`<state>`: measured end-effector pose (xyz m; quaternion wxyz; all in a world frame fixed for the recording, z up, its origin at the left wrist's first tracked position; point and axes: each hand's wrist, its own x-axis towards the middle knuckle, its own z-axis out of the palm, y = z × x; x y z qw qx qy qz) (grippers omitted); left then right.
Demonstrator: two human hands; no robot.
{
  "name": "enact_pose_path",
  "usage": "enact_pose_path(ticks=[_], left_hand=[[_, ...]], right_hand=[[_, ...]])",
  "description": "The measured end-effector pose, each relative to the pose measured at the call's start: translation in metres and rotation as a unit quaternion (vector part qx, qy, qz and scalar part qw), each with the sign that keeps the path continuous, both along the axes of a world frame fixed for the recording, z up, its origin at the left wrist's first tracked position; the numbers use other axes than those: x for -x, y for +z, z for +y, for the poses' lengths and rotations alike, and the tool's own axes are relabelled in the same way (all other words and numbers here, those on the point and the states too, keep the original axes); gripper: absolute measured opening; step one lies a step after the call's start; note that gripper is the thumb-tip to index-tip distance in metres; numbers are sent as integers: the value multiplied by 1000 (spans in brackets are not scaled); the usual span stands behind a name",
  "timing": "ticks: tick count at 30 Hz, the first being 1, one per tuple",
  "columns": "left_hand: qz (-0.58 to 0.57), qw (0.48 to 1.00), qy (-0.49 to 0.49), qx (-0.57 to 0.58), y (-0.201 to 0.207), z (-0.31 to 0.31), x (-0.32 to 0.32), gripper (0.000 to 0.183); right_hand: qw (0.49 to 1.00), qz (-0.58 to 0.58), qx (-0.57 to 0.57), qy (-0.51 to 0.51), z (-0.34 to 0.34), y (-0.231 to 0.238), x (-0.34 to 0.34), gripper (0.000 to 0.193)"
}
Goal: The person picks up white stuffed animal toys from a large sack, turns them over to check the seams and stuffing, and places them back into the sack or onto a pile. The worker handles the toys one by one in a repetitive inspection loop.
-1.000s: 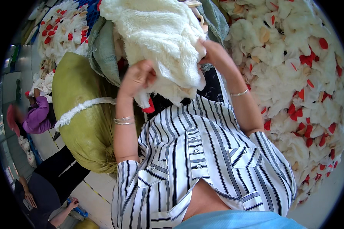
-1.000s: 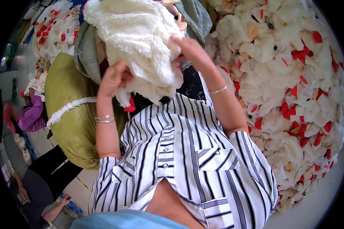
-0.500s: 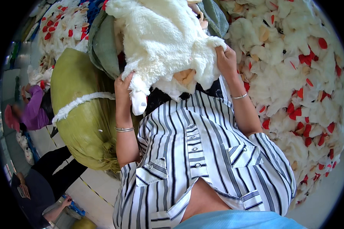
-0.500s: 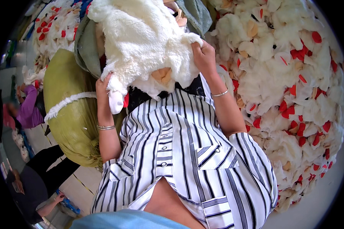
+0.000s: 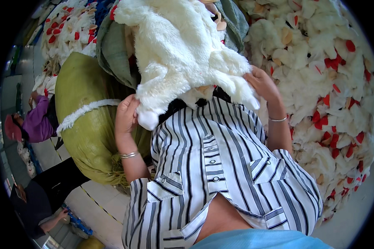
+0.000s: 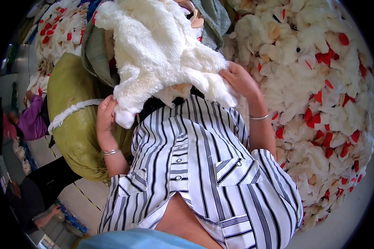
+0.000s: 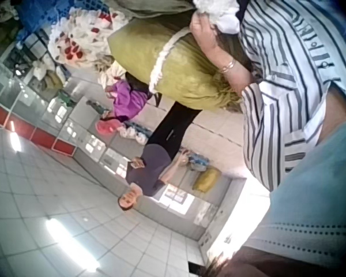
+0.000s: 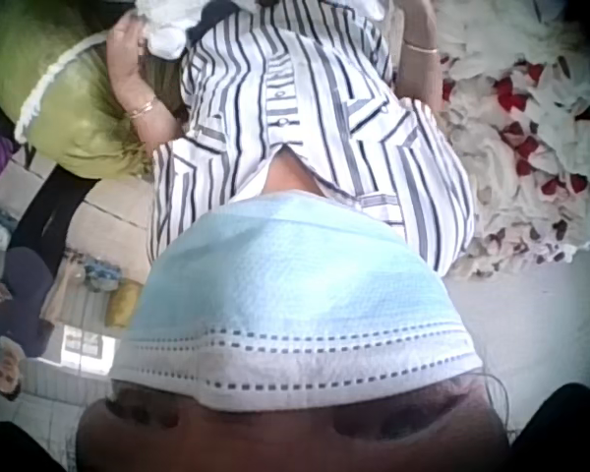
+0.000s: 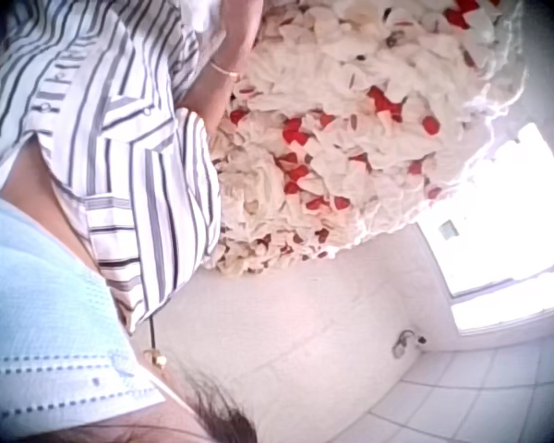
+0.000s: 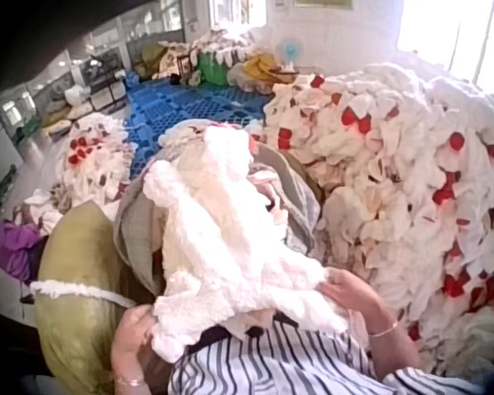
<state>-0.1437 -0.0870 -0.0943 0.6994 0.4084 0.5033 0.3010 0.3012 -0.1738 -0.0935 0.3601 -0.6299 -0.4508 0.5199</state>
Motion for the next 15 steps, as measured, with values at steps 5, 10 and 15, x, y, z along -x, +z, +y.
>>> enact_pose_path(ticks=[5,10,15], left_hand=[[-131,971,38,-198,62,62,-31,34],[-212,970,91,-75,12,132,-88,49],[-173,979,73,-78,-13,147,-131,54]], right_hand=[[931,269,-212,-129,60,87,8,34],[929,351,-116,17,182,17,10,44],[962,239,-128,35,200,13,68,45]])
